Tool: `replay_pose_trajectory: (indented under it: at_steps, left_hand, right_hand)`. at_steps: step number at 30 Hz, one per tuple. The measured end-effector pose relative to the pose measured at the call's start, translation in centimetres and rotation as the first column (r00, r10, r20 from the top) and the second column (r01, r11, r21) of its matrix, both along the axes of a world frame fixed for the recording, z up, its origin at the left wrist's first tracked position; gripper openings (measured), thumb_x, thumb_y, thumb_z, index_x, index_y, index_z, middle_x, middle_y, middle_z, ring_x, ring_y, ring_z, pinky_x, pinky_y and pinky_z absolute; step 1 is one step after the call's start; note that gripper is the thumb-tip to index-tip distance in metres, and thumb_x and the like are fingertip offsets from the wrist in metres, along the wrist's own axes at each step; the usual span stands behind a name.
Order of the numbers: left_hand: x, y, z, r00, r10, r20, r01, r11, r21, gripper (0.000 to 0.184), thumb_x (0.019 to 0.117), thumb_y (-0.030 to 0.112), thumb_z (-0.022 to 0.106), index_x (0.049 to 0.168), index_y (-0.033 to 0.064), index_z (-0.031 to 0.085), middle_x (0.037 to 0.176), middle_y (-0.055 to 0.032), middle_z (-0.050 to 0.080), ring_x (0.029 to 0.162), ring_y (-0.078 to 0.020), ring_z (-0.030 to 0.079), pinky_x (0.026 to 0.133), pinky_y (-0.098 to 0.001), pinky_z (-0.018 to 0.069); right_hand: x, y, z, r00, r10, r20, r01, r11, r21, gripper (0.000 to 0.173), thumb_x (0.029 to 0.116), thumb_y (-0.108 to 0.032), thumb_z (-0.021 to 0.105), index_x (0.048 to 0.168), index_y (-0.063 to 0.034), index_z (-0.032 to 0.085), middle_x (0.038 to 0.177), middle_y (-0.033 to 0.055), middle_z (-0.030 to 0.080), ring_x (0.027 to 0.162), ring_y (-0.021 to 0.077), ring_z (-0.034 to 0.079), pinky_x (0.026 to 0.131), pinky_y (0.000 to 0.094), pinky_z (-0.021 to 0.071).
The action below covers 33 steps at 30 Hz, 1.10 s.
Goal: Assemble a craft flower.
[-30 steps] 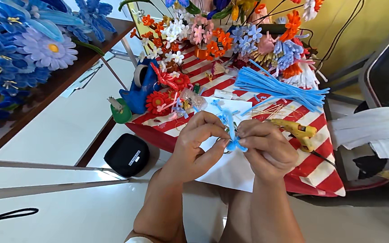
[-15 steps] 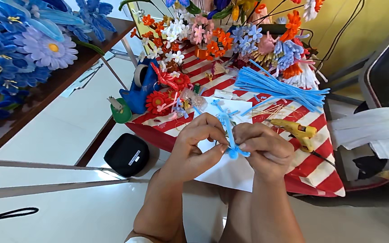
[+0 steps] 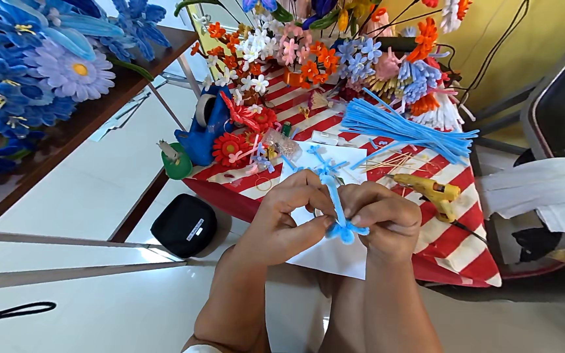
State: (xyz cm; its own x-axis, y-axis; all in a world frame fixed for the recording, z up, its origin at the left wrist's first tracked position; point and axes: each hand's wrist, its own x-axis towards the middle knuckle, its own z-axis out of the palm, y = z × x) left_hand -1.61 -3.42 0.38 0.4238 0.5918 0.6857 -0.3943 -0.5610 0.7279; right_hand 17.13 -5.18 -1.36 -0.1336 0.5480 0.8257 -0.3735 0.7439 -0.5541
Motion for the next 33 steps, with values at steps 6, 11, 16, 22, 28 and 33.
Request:
replay_pose_trajectory:
  at_steps: [6, 11, 16, 22, 28, 33]
  left_hand:
    - [0.1, -0.2, 0.0, 1.0, 0.008, -0.003, -0.008, 1.0, -0.005, 0.009, 0.0971, 0.011, 0.064, 0.097, 0.0049, 0.07, 0.098, 0.0008, 0.063, 0.098, 0.0004, 0.058, 0.086, -0.0173, 0.0495]
    - [0.0, -0.1, 0.0, 1.0, 0.001, -0.019, -0.001, 1.0, 0.005, 0.008, 0.097, 0.011, 0.064, 0.096, 0.0049, 0.07, 0.099, 0.0006, 0.063, 0.097, 0.0003, 0.058, 0.086, -0.0173, 0.0495]
    - [0.0, -0.1, -0.1, 1.0, -0.006, -0.01, 0.006, 1.0, 0.013, 0.008, 0.0971, 0.01, 0.064, 0.096, 0.0048, 0.07, 0.1, 0.0009, 0.063, 0.097, 0.001, 0.058, 0.086, -0.0169, 0.0502]
    - [-0.2, 0.0, -0.1, 0.998, 0.007, -0.055, -0.006, 1.0, 0.017, 0.012, 0.0996, 0.013, 0.063, 0.097, 0.0031, 0.069, 0.1, 0.0004, 0.065, 0.097, 0.0009, 0.059, 0.084, -0.0169, 0.0505]
    - [0.2, 0.2, 0.0, 0.95, 0.306, 0.061, -0.301, 0.951, -0.073, 0.013, 0.0987, 0.013, 0.063, 0.11, 0.0197, 0.065, 0.098, 0.0121, 0.065, 0.088, 0.003, 0.062, 0.08, -0.0178, 0.0552]
    - [-0.3, 1.0, -0.4, 0.799, 0.601, 0.008, -0.563, 0.743, 0.362, 0.012, 0.0975, 0.017, 0.068, 0.109, 0.0143, 0.065, 0.114, 0.0025, 0.057, 0.112, -0.0056, 0.056, 0.097, -0.0224, 0.0493]
  right_hand:
    - [-0.1, -0.2, 0.2, 1.0, 0.019, 0.006, -0.019, 1.0, -0.008, 0.012, 0.0993, -0.012, 0.066, 0.107, -0.0135, 0.075, 0.104, -0.0013, 0.07, 0.099, 0.0079, 0.067, 0.089, 0.0257, 0.0561]
    - [0.0, -0.1, 0.2, 0.999, 0.023, 0.03, -0.023, 1.0, 0.0, 0.011, 0.0995, -0.013, 0.065, 0.106, -0.0127, 0.074, 0.102, -0.0006, 0.069, 0.097, 0.0077, 0.066, 0.087, 0.0257, 0.0559]
    - [0.2, -0.2, 0.2, 0.998, 0.036, 0.059, -0.035, 0.999, -0.007, 0.011, 0.0993, -0.013, 0.066, 0.106, -0.0121, 0.074, 0.101, -0.0007, 0.069, 0.096, 0.0061, 0.065, 0.086, 0.0233, 0.0547]
    - [0.3, -0.1, 0.2, 0.997, 0.037, 0.064, -0.036, 0.999, -0.018, 0.01, 0.0988, -0.012, 0.067, 0.106, -0.0124, 0.074, 0.101, -0.0007, 0.069, 0.096, 0.0065, 0.065, 0.087, 0.0243, 0.0554]
    - [0.4, -0.2, 0.1, 1.0, 0.016, -0.001, -0.016, 0.986, -0.165, 0.013, 0.0956, -0.012, 0.071, 0.107, -0.0158, 0.076, 0.101, -0.0046, 0.072, 0.096, 0.0056, 0.068, 0.09, 0.0268, 0.057]
    - [0.5, -0.6, 0.5, 0.994, -0.017, -0.112, -0.038, 0.884, -0.466, 0.008, 0.0885, -0.01, 0.076, 0.096, -0.0112, 0.079, 0.091, -0.0013, 0.074, 0.085, 0.004, 0.069, 0.078, 0.0213, 0.0586]
